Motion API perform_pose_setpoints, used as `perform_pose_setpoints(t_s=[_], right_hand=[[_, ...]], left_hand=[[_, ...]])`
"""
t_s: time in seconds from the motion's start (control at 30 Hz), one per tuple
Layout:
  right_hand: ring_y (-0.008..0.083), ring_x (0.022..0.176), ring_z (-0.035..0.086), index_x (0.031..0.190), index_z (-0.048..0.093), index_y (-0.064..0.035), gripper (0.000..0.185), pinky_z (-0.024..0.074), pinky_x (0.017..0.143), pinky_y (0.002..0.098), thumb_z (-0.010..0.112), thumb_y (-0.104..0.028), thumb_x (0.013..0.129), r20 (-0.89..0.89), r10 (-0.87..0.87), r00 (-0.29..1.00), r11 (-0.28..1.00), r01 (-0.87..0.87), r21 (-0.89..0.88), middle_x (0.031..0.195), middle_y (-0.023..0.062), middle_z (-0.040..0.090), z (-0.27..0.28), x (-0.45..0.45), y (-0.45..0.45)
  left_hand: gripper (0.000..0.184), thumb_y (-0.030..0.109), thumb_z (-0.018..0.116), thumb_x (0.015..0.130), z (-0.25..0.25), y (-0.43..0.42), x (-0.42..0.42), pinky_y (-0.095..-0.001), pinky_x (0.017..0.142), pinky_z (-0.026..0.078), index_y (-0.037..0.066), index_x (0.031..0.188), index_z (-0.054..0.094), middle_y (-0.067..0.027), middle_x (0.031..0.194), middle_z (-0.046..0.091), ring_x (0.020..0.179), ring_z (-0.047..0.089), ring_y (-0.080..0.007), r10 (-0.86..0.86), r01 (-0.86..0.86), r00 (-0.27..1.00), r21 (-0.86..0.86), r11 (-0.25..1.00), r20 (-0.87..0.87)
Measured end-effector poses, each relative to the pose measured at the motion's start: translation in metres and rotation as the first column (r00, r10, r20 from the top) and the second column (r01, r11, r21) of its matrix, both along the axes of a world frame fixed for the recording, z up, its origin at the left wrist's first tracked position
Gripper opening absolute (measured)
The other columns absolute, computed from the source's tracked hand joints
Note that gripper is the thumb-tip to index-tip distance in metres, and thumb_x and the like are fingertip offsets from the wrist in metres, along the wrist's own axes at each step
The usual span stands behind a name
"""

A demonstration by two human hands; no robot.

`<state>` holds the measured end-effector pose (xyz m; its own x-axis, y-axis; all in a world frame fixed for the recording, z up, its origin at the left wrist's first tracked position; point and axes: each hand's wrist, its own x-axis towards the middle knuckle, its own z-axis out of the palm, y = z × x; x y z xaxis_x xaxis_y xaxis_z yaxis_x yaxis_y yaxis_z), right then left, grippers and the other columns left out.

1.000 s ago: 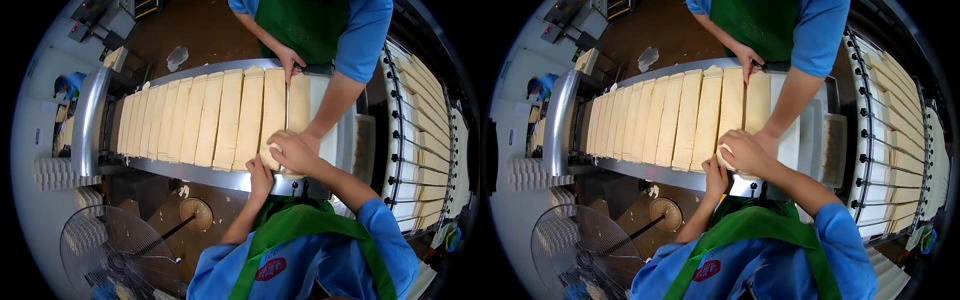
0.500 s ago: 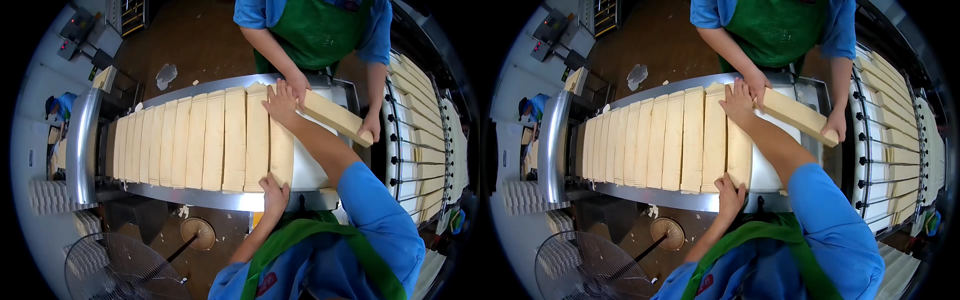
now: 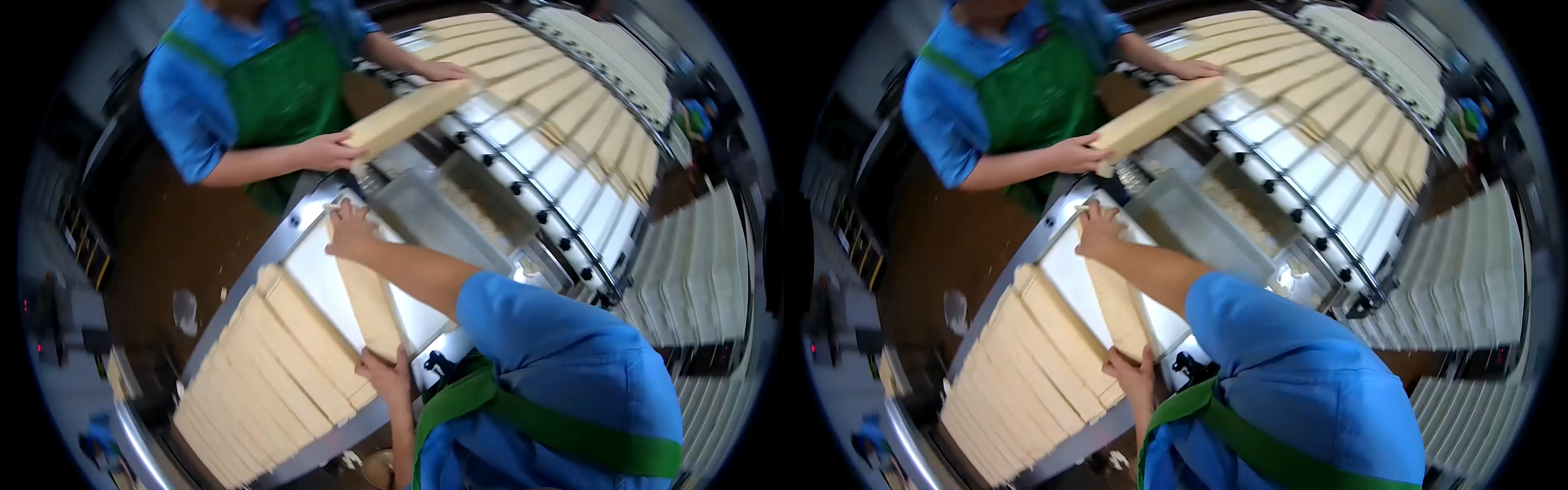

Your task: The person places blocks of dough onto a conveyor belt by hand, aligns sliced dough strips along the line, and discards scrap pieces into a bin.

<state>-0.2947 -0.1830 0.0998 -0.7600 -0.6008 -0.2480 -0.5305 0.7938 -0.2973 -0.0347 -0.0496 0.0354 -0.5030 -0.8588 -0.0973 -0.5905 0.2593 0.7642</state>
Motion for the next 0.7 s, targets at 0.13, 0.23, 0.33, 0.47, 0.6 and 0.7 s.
perform_pose_setpoints(t_s=[0.13, 0.23, 0.33, 0.47, 0.6, 0.7], right_hand=[[0.0438, 0.130, 0.031, 0.138, 0.031, -0.0086, 0.088, 0.0459, 0.086, 0.0567, 0.072, -0.044, 0.068, 0.116, -0.052, 0.992, 0.986, 0.070, -0.154, 0.147, 0.0218, 0.013, -0.018, -0.029, 0.066], [0.0454, 0.115, 0.048, 0.135, 0.028, -0.0031, 0.089, 0.0460, 0.091, 0.0473, 0.074, -0.036, 0.067, 0.322, -0.271, 0.907, 0.869, 0.374, -0.323, 0.140, 0.0263, 0.021, -0.007, -0.047, 0.138], [0.0465, 0.113, 0.049, 0.134, 0.028, -0.0012, 0.086, 0.0456, 0.092, 0.0482, 0.072, -0.035, 0.069, 0.322, -0.440, 0.838, 0.672, 0.545, -0.501, 0.136, 0.0262, 0.027, 0.017, -0.074, 0.234], [0.0443, 0.112, 0.051, 0.135, 0.028, 0.0004, 0.083, 0.0483, 0.091, 0.0467, 0.068, -0.041, 0.075, 0.210, -0.704, 0.678, 0.438, 0.648, -0.623, 0.129, 0.0269, 0.034, 0.041, -0.122, 0.407], [0.0433, 0.101, 0.058, 0.133, 0.030, 0.0050, 0.086, 0.0572, 0.070, 0.0493, 0.066, -0.047, 0.074, 0.323, -0.850, 0.416, 0.261, 0.865, -0.428, 0.123, 0.0305, 0.040, 0.053, -0.161, 0.573], [0.0464, 0.102, 0.057, 0.129, 0.042, 0.0056, 0.081, 0.0540, 0.073, 0.0569, 0.063, -0.049, 0.073, 0.340, -0.857, 0.388, 0.281, 0.904, -0.322, 0.120, 0.0322, 0.049, 0.048, -0.171, 0.664]], left_hand=[[0.086, 0.036, 0.072, 0.076, 0.004, 0.018, -0.024, -0.0517, 0.091, 0.043, -0.005, 0.135, 0.024, -0.0322, 0.124, 0.034, 0.103, 0.048, -0.0511, -0.107, 0.135, 0.967, -0.110, 0.985, 0.232], [0.082, 0.027, 0.073, 0.076, 0.029, 0.040, -0.056, -0.0515, 0.091, 0.042, -0.006, 0.133, 0.024, -0.0303, 0.121, 0.034, 0.104, 0.046, -0.0502, -0.051, 0.050, 0.946, 0.012, 0.999, 0.320], [0.079, 0.004, 0.069, 0.069, 0.030, 0.054, -0.082, -0.0457, 0.094, 0.040, -0.001, 0.136, 0.028, -0.0270, 0.127, 0.027, 0.107, 0.045, -0.0441, -0.130, 0.131, 0.991, -0.124, 0.984, 0.015], [0.074, 0.002, 0.069, 0.069, 0.075, 0.112, -0.149, -0.0458, 0.094, 0.042, 0.004, 0.136, 0.039, -0.0262, 0.131, 0.028, 0.110, 0.045, -0.0446, -0.551, 0.494, 0.829, -0.338, 0.801, -0.092], [0.064, 0.008, 0.070, 0.074, 0.056, 0.180, -0.196, -0.0414, 0.080, 0.051, 0.015, 0.133, 0.047, -0.0213, 0.127, 0.037, 0.100, 0.053, -0.0378, -0.924, 0.636, 0.373, -0.703, 0.318, -0.080], [0.050, 0.012, 0.061, 0.085, 0.071, 0.226, -0.223, -0.0373, 0.068, 0.053, 0.017, 0.133, 0.047, -0.0145, 0.124, 0.043, 0.082, 0.059, -0.0281, -1.000, 0.824, -0.002, -0.567, -0.004, 0.003]])
